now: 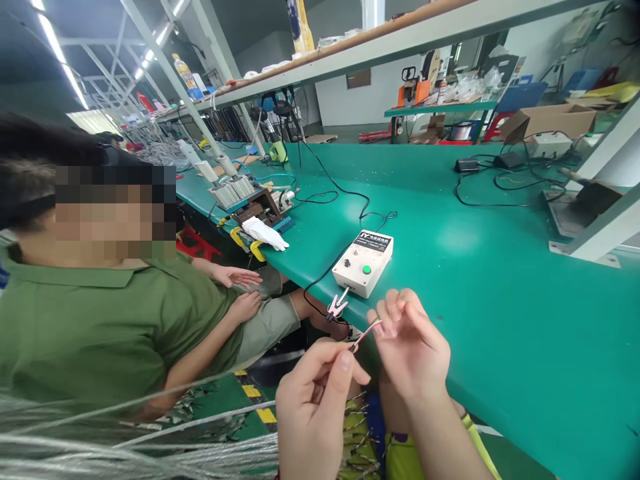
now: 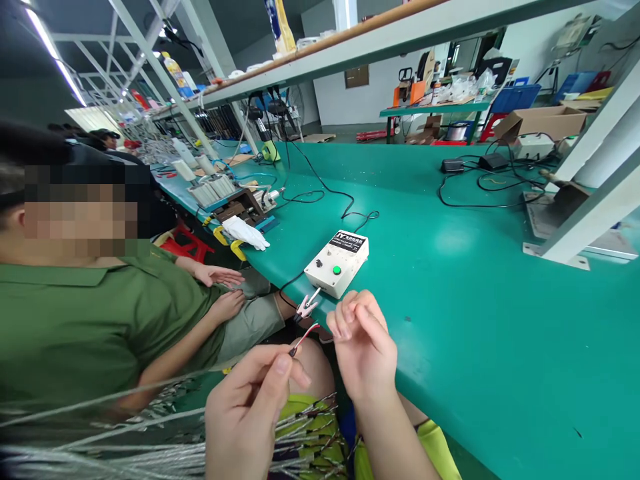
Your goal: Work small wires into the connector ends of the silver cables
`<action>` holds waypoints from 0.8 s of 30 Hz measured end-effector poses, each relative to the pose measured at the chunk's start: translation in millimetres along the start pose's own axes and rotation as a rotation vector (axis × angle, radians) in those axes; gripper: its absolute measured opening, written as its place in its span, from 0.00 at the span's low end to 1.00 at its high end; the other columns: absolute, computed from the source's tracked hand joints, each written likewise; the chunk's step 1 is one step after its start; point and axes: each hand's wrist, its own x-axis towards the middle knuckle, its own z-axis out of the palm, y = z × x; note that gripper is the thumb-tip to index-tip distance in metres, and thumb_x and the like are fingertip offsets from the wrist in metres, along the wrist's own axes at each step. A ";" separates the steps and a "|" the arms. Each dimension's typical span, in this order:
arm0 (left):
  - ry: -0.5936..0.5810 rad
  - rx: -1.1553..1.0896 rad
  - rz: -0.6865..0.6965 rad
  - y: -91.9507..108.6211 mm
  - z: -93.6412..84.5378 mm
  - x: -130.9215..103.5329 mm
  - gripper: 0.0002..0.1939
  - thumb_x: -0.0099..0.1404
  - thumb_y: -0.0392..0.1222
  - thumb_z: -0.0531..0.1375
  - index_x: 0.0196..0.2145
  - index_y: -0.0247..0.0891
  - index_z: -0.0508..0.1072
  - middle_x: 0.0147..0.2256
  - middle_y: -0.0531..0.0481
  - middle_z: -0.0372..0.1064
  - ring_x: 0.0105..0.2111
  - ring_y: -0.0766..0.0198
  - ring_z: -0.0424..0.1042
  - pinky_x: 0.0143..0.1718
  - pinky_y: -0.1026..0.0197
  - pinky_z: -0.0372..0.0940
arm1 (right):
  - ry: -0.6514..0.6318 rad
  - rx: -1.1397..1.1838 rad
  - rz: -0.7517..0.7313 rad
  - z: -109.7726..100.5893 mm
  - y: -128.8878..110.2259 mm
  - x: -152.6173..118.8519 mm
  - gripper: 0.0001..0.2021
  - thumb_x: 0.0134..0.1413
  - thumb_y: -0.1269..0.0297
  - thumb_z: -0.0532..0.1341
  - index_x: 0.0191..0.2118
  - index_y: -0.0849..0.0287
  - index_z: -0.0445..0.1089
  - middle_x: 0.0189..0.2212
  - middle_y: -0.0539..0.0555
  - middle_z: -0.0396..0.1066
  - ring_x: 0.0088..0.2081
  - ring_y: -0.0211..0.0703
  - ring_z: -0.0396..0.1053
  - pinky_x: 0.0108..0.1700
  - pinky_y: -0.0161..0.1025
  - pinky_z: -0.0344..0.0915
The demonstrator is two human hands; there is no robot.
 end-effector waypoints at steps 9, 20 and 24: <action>0.084 0.065 0.021 -18.6 -40.5 10.5 0.12 0.75 0.52 0.63 0.50 0.49 0.83 0.44 0.46 0.83 0.19 0.67 0.65 0.18 0.63 0.59 | -0.323 -1.102 0.212 -32.2 32.7 -28.6 0.09 0.66 0.67 0.62 0.31 0.56 0.68 0.27 0.48 0.64 0.30 0.41 0.60 0.34 0.39 0.54; 0.212 0.553 0.221 -47.6 -99.8 124.8 0.15 0.72 0.43 0.58 0.50 0.41 0.81 0.47 0.47 0.83 0.24 0.66 0.76 0.26 0.65 0.71 | -0.815 -1.777 0.335 -93.8 50.4 -83.0 0.07 0.64 0.70 0.65 0.46 0.55 0.76 0.47 0.55 0.75 0.50 0.52 0.70 0.49 0.46 0.59; 0.261 0.645 0.251 -63.1 -114.2 162.3 0.16 0.71 0.39 0.56 0.51 0.41 0.80 0.49 0.46 0.82 0.27 0.62 0.81 0.30 0.62 0.74 | -0.741 -1.759 0.393 -112.2 44.9 -77.1 0.09 0.65 0.72 0.65 0.48 0.56 0.76 0.47 0.57 0.77 0.51 0.54 0.70 0.51 0.47 0.59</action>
